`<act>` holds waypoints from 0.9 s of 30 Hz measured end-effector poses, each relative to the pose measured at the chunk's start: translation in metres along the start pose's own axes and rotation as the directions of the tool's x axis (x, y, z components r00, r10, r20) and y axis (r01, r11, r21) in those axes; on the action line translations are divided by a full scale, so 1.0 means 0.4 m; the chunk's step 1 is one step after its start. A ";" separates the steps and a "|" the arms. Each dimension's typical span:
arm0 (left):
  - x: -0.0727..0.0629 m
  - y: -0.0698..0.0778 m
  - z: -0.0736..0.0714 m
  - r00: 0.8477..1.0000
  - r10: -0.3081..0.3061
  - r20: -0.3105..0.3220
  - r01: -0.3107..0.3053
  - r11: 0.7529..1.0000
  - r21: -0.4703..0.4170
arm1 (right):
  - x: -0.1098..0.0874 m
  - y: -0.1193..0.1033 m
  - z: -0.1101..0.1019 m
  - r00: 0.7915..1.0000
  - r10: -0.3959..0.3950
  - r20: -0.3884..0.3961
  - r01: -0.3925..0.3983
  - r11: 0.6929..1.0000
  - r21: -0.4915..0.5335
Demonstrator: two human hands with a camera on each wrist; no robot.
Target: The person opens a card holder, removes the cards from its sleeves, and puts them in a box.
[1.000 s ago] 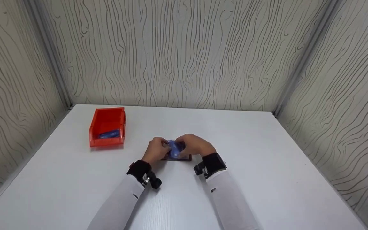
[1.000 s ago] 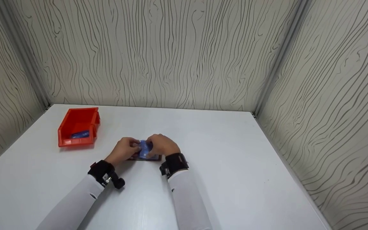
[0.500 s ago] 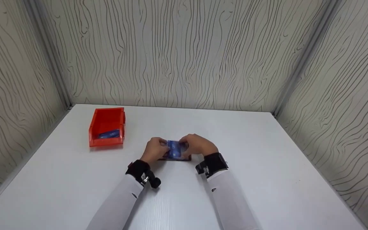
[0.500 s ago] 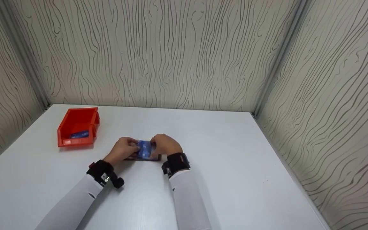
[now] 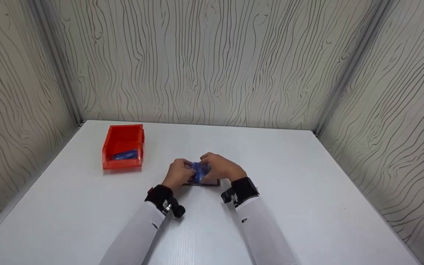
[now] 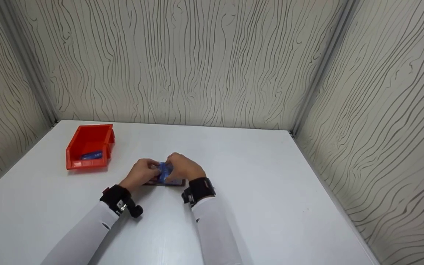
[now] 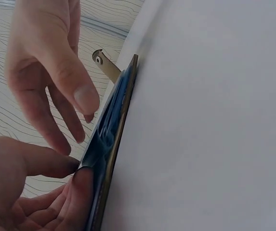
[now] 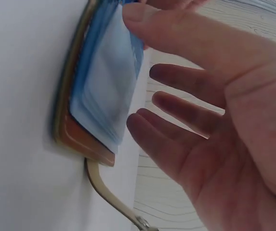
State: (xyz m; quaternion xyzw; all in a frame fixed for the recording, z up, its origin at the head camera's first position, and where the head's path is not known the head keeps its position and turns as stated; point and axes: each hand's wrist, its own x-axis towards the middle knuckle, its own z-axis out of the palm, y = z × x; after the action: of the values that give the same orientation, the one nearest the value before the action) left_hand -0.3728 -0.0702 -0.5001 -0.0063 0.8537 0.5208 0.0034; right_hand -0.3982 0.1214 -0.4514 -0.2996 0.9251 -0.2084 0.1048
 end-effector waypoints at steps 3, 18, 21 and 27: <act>-0.001 0.000 0.000 1.000 -0.001 0.000 0.001 1.000 0.008 | 0.001 -0.005 0.005 1.000 0.026 -0.003 -0.026 1.000 -0.006; -0.005 0.001 -0.003 1.000 0.010 0.021 -0.009 1.000 -0.018 | -0.006 0.027 0.001 0.998 0.064 -0.001 -0.064 0.998 -0.023; -0.006 0.000 -0.005 1.000 -0.001 0.019 0.001 1.000 -0.019 | -0.004 0.029 0.001 0.996 0.085 0.002 -0.085 0.996 -0.001; -0.004 -0.001 -0.004 1.000 0.011 -0.003 -0.011 1.000 -0.006 | -0.004 0.028 -0.002 0.994 0.105 0.017 -0.105 0.994 0.012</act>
State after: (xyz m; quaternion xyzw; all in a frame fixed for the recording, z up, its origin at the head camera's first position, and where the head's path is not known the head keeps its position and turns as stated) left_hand -0.3713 -0.0717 -0.4996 -0.0024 0.8520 0.5235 -0.0010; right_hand -0.4029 0.1307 -0.4557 -0.2516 0.9374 -0.2060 0.1250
